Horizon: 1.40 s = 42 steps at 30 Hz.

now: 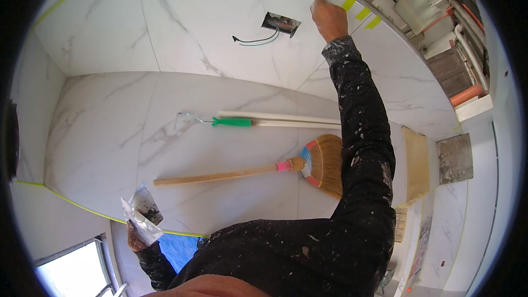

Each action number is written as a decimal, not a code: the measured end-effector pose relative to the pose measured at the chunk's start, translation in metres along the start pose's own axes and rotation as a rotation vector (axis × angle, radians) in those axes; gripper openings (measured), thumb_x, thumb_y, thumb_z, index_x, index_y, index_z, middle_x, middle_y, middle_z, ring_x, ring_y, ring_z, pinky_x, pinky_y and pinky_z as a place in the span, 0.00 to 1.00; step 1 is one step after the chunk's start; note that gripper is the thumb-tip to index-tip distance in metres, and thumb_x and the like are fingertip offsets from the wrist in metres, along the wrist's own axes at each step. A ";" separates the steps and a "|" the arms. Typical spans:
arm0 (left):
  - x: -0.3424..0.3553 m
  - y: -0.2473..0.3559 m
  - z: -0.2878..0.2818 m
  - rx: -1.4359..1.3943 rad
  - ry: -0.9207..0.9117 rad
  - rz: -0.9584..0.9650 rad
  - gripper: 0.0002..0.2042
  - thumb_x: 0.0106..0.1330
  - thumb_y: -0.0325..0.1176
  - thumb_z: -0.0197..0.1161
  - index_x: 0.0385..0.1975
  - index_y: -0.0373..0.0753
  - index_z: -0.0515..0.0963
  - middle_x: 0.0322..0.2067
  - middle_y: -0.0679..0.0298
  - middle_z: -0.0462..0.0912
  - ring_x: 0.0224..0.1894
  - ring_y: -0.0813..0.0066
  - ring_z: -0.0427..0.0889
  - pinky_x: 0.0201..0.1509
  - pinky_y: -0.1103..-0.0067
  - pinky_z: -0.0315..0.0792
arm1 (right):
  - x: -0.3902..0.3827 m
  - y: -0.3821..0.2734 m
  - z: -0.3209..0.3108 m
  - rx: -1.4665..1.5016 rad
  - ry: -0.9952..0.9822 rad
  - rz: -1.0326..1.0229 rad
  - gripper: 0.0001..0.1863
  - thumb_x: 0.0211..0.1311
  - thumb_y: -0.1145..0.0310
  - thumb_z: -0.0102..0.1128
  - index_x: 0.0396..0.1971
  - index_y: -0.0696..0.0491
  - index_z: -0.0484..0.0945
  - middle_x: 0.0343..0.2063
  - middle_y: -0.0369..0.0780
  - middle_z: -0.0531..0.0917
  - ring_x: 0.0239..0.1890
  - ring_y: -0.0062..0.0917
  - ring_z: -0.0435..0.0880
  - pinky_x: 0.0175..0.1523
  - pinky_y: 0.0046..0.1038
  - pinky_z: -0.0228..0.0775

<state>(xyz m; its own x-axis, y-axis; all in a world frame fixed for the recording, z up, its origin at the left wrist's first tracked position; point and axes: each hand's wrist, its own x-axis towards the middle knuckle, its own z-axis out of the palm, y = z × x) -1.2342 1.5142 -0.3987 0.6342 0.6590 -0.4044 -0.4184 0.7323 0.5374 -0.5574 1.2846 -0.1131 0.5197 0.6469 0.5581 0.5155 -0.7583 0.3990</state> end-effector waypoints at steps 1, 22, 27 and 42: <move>0.000 0.000 -0.002 0.003 0.012 -0.011 0.30 0.68 0.45 0.50 0.63 0.29 0.58 0.60 0.50 0.67 0.61 0.55 0.68 0.66 0.61 0.60 | 0.001 -0.001 -0.001 -0.024 0.019 -0.005 0.13 0.63 0.61 0.49 0.28 0.55 0.75 0.18 0.49 0.80 0.24 0.46 0.81 0.31 0.44 0.74; 0.021 -0.006 0.001 -0.067 -0.091 -0.063 0.28 0.68 0.42 0.50 0.64 0.34 0.59 0.60 0.50 0.67 0.62 0.55 0.66 0.68 0.61 0.57 | -0.013 0.024 -0.031 0.103 0.112 0.165 0.16 0.62 0.57 0.54 0.39 0.55 0.77 0.27 0.49 0.82 0.33 0.48 0.81 0.38 0.44 0.73; 0.024 -0.006 -0.003 -0.078 -0.153 -0.087 0.29 0.68 0.42 0.50 0.66 0.35 0.57 0.63 0.50 0.64 0.64 0.54 0.63 0.70 0.59 0.54 | -0.014 0.007 -0.010 0.130 0.127 0.072 0.15 0.64 0.60 0.50 0.40 0.56 0.76 0.25 0.50 0.82 0.30 0.46 0.82 0.37 0.44 0.73; 0.027 -0.012 -0.029 -0.002 -0.020 -0.054 0.28 0.68 0.42 0.50 0.64 0.31 0.58 0.60 0.48 0.67 0.62 0.55 0.66 0.68 0.60 0.57 | -0.005 0.003 -0.001 -0.104 -0.026 -0.048 0.12 0.63 0.62 0.50 0.31 0.56 0.75 0.20 0.48 0.81 0.24 0.44 0.82 0.31 0.41 0.74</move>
<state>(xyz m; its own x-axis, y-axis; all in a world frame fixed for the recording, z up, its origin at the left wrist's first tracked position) -1.2314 1.5279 -0.4376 0.6685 0.6152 -0.4178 -0.3846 0.7669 0.5137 -0.5594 1.2792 -0.1144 0.5145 0.6834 0.5179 0.4675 -0.7299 0.4987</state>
